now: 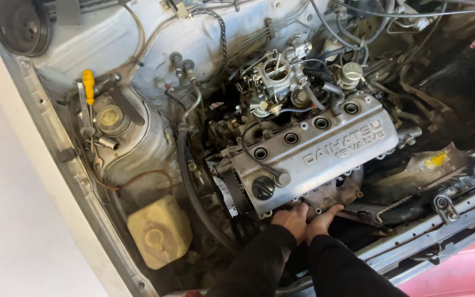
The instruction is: The person works on a car engine, using a wrench to tighten bolts on the exhaust manifold. They also briefly pet a black cat that appears in the background.
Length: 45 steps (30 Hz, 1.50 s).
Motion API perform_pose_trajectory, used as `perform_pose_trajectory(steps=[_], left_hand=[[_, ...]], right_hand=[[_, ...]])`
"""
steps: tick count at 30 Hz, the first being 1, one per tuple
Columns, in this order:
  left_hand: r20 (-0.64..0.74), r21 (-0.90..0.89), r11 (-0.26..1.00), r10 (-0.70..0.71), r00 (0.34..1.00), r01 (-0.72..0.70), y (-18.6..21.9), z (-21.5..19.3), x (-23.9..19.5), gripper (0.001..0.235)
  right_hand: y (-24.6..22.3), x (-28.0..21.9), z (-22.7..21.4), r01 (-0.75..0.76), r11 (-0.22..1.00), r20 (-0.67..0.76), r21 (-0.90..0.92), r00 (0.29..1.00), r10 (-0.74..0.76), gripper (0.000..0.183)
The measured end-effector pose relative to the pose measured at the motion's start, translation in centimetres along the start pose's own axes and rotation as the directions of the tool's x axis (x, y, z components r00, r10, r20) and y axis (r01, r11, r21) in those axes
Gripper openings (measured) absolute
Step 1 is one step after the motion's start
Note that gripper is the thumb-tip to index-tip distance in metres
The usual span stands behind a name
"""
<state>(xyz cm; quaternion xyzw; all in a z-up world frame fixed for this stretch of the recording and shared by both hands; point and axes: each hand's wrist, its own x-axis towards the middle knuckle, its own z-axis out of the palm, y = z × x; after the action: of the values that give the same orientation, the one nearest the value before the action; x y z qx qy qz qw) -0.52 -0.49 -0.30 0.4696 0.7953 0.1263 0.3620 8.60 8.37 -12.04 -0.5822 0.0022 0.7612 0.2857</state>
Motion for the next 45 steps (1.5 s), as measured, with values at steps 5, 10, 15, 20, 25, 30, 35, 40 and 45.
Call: perform_pose_trajectory(steps=[5, 10, 15, 20, 25, 30, 35, 40, 45], left_hand=[[-0.046, -0.025, 0.999, 0.026, 0.999, -0.027, 0.2, -0.5, -0.5, 0.037], [-0.044, -0.013, 1.000, 0.017, 0.999, -0.018, 0.2, 0.6, -0.3, 0.038], [-0.147, 0.029, 0.997, 0.077, 0.986, -0.074, -0.9, 2.3, 0.5, 0.040], [-0.085, -0.038, 0.998, 0.039, 0.996, -0.042, 0.0, 0.2, -0.7, 0.043], [-0.089, -0.062, 0.997, 0.046, 0.995, -0.052, 0.5, -1.3, -1.0, 0.047], [-0.063, -0.054, 0.998, 0.039, 0.997, -0.042, 0.0, -1.1, -0.4, 0.048], [-0.088, -0.043, 0.997, 0.059, 0.994, -0.063, -0.2, 0.0, -0.4, 0.041], [-0.064, -0.038, 0.998, 0.054, 0.997, -0.056, 0.3, -0.9, -0.4, 0.041], [-0.158, -0.014, 0.996, 0.082, 0.984, -0.085, -0.8, 2.0, 0.0, 0.040]], right_hand=[[-0.2, 1.7, -1.2, 0.033, 0.998, -0.024, -0.060, 0.999, -0.034, 0.110], [-0.4, 1.8, -1.8, 0.059, 0.996, 0.023, -0.062, 0.998, -0.058, 0.108], [-0.4, 0.9, -1.2, 0.053, 0.996, 0.059, -0.068, 0.997, -0.049, 0.107], [-0.5, 1.0, -1.2, 0.068, 0.995, 0.055, -0.074, 0.996, -0.064, 0.106], [-0.9, 1.4, -1.4, 0.092, 0.991, 0.058, -0.095, 0.995, -0.087, 0.104], [-0.4, 1.5, -1.1, 0.095, 0.995, 0.149, -0.038, 0.985, -0.089, 0.104], [-0.8, 0.6, -0.8, 0.071, 0.996, 0.100, -0.059, 0.993, -0.065, 0.105], [-1.0, 1.0, -1.4, 0.100, 0.994, 0.132, -0.047, 0.987, -0.093, 0.103], [-1.0, 2.3, -2.3, 0.101, 0.990, 0.169, -0.098, 0.982, -0.083, 0.105]])
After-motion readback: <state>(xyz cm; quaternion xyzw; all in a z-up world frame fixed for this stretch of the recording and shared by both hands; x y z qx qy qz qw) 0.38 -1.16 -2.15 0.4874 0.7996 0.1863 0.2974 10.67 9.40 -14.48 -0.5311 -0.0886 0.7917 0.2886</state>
